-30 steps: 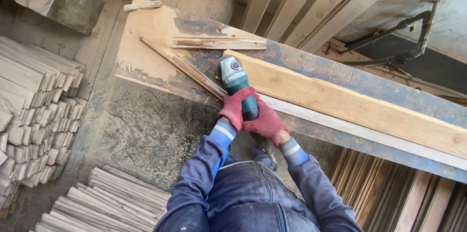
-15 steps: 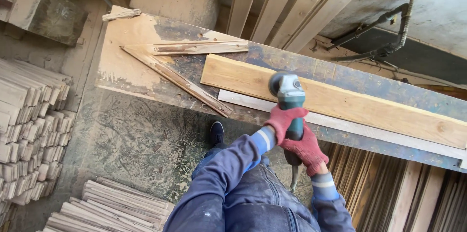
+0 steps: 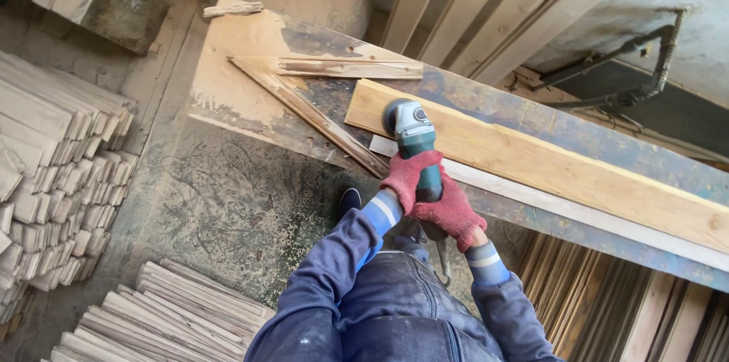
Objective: Using an angle grinder to sand or smooth the surface of a wooden plank on a workbench.
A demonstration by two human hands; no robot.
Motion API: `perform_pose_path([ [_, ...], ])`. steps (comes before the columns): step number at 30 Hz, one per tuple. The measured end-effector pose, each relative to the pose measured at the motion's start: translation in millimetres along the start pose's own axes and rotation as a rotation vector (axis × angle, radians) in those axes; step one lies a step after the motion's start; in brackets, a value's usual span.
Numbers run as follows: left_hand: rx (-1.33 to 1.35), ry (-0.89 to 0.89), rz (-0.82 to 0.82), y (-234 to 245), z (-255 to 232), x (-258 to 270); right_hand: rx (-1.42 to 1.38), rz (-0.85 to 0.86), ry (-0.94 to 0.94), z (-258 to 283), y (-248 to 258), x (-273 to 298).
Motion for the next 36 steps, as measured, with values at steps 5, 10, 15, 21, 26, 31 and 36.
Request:
perform_pose_path([
  [5,0.085,-0.045,-0.02,30,-35,-3,0.031,0.056,0.061,14,-26,-18],
  [10,0.123,-0.037,-0.044,52,-42,-19,0.071,0.102,0.077,18,-47,-31],
  [15,0.075,-0.013,-0.05,45,-43,-28,0.045,0.082,0.07,32,-35,-30],
  [21,-0.093,0.079,0.095,-32,1,-55,-0.115,-0.065,-0.02,9,22,-9],
  [26,-0.174,0.134,0.204,-86,57,-14,-0.192,-0.191,-0.082,-58,62,10],
  [31,-0.106,0.129,0.194,-86,62,-5,-0.213,-0.19,-0.119,-65,64,14],
  [36,-0.188,0.043,0.084,-44,20,-26,-0.141,-0.083,-0.076,-30,32,-9],
])
Point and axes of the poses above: each hand's wrist, its own x-axis away from the middle knuckle, its own y-axis out of the back of the hand, z = x × y, the point moved 3 cm from there along -x, towards the middle knuckle, and after that the axes turned 5 degrees about y, right-handed, at the moved point
